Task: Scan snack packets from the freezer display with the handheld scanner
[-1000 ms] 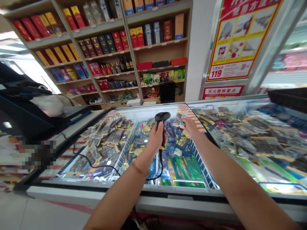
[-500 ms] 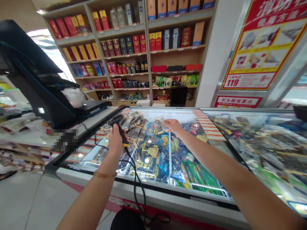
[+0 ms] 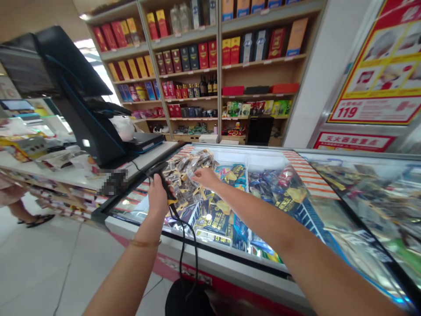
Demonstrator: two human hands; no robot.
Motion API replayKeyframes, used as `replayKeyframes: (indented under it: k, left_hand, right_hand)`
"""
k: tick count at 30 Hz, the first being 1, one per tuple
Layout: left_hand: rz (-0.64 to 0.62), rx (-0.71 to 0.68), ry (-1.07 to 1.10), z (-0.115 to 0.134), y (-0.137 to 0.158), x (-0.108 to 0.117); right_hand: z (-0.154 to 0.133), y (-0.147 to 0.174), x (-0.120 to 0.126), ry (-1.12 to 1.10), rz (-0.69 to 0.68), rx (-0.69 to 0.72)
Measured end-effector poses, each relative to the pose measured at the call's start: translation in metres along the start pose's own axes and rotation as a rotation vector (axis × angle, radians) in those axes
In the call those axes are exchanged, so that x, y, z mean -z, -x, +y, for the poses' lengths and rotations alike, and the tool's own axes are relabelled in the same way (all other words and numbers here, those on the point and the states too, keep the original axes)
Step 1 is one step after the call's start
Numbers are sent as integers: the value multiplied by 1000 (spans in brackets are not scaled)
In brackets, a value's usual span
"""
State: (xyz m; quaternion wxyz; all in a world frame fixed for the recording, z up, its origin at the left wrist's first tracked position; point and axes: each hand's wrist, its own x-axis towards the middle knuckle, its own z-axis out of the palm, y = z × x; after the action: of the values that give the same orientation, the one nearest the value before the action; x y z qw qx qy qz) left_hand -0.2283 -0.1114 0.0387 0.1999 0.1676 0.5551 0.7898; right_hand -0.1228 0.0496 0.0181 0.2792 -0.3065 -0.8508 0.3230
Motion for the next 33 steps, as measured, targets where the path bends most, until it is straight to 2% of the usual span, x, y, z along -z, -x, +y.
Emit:
replayKeyframes:
  k: [3,8,11,14,19,26,30,33]
  left_hand:
    - [5,19,18,-5,3,-6]
    - [-47,40,-28,-15,8,-14]
    - [-85,43,-45,-21,15,-21]
    - [-151,76,-32,-27,31,-36]
    - [-295,134,-2,-44,72,-82]
    - [-533,126,-54,-73,140,-159]
    - [-670,150,-54,-84,171,-197]
    - [-717,167,-70,-95,185,-218]
  right_hand:
    - [-10,-3,-6,125,7,19]
    - [-15,2,-8,158,36,77]
    - [-2,14,2,155,51,100]
    - [26,34,26,159,55,75]
    - [99,82,98,292,153,-75]
    - [202,165,240,530,357,-381]
    - [243,219,320,632,399,-630]
    - [266,258,365,732,455,-877]
